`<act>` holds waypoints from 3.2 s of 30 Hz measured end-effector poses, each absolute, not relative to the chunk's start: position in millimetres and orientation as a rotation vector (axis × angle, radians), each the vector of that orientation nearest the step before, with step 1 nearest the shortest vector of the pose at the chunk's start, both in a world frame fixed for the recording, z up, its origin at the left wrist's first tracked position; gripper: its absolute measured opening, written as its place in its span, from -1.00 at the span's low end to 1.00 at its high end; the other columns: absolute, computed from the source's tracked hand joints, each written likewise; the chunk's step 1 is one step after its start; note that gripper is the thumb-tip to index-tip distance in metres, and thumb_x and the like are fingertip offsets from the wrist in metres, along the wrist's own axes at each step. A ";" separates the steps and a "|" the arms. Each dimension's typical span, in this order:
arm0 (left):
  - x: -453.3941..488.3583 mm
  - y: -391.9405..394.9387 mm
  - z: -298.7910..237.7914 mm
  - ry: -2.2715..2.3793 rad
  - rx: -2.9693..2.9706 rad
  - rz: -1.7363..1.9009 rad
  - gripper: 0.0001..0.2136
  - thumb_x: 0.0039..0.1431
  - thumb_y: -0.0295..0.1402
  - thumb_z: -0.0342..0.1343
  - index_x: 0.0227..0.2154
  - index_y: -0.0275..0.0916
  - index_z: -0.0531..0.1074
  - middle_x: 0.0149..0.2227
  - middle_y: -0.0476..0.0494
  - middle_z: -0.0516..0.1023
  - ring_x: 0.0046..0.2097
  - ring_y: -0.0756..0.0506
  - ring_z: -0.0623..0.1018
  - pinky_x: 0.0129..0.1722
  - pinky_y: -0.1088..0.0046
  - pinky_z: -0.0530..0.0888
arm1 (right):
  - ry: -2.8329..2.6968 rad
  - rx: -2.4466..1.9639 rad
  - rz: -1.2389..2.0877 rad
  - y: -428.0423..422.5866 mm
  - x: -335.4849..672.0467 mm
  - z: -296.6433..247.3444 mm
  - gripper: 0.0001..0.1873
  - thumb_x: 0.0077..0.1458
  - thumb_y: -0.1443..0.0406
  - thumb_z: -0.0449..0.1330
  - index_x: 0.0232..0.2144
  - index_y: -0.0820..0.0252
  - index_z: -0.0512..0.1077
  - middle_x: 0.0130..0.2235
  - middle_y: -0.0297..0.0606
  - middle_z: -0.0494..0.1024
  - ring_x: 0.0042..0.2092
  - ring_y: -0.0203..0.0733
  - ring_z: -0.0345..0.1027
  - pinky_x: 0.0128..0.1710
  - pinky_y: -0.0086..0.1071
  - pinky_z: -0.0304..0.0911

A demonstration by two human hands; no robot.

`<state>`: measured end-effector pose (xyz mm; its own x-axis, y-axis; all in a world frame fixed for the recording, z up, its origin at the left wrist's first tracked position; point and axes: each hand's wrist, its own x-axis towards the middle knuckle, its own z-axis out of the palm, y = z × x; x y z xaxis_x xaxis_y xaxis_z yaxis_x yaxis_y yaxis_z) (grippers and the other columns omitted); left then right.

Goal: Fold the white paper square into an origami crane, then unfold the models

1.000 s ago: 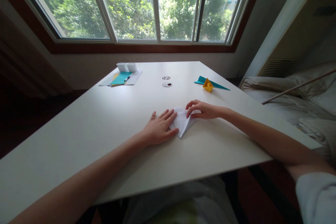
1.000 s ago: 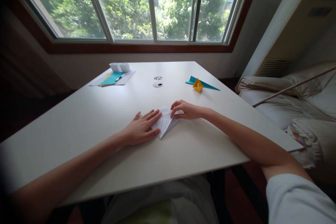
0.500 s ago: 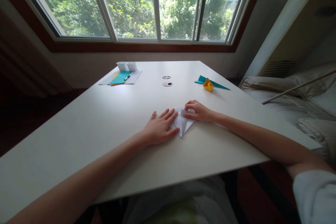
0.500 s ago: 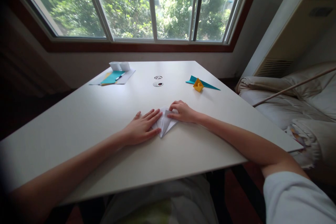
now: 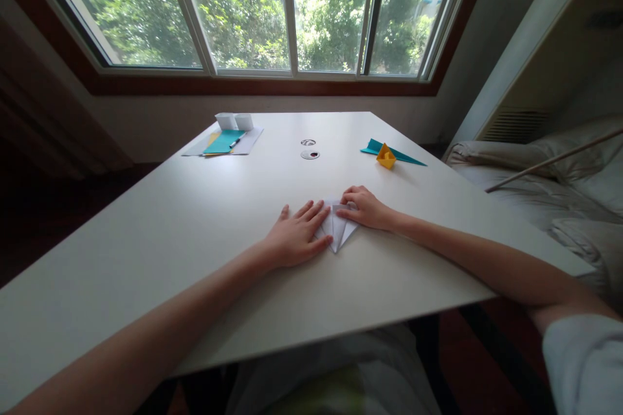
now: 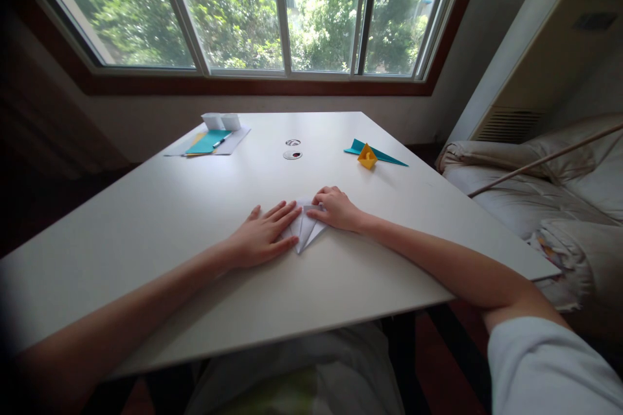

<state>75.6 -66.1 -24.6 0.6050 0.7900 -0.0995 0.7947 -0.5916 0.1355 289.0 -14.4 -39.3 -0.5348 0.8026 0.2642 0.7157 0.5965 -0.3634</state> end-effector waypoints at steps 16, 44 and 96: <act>76.6 -67.2 -22.8 1.328 2.666 -0.036 -0.44 0.19 0.07 -0.40 0.23 0.07 -0.21 0.29 -0.05 -0.21 0.28 -0.23 -0.12 0.13 -0.10 -0.10 | -2.388 -1.192 0.163 -19.8 291.9 -35.6 -0.74 0.02 0.10 0.14 -0.31 0.12 0.42 -0.17 -0.15 0.38 -0.08 -0.07 0.20 -0.06 -0.15 0.12; 71.0 -60.0 -25.1 1.245 2.608 -0.090 -0.19 0.04 0.20 -0.27 0.25 -0.13 -0.32 0.29 -0.11 -0.32 0.28 -0.25 -0.20 0.13 -0.14 -0.15 | -2.705 -0.682 0.426 -25.9 287.3 -28.2 -0.81 0.11 0.20 0.07 -0.29 0.16 0.40 -0.13 -0.17 0.38 -0.06 -0.17 0.21 -0.03 -0.27 0.15; 82.6 -63.7 -22.3 1.365 2.459 -0.036 -0.07 -0.09 0.27 -0.20 0.25 -0.23 -0.25 0.29 -0.21 -0.27 0.28 -0.32 -0.20 0.11 -0.19 -0.20 | -2.486 -1.152 0.405 -10.5 292.7 -41.9 -0.32 -0.23 -0.10 0.24 -0.09 0.12 0.29 -0.05 -0.14 0.35 -0.02 0.00 0.16 -0.05 -0.13 0.10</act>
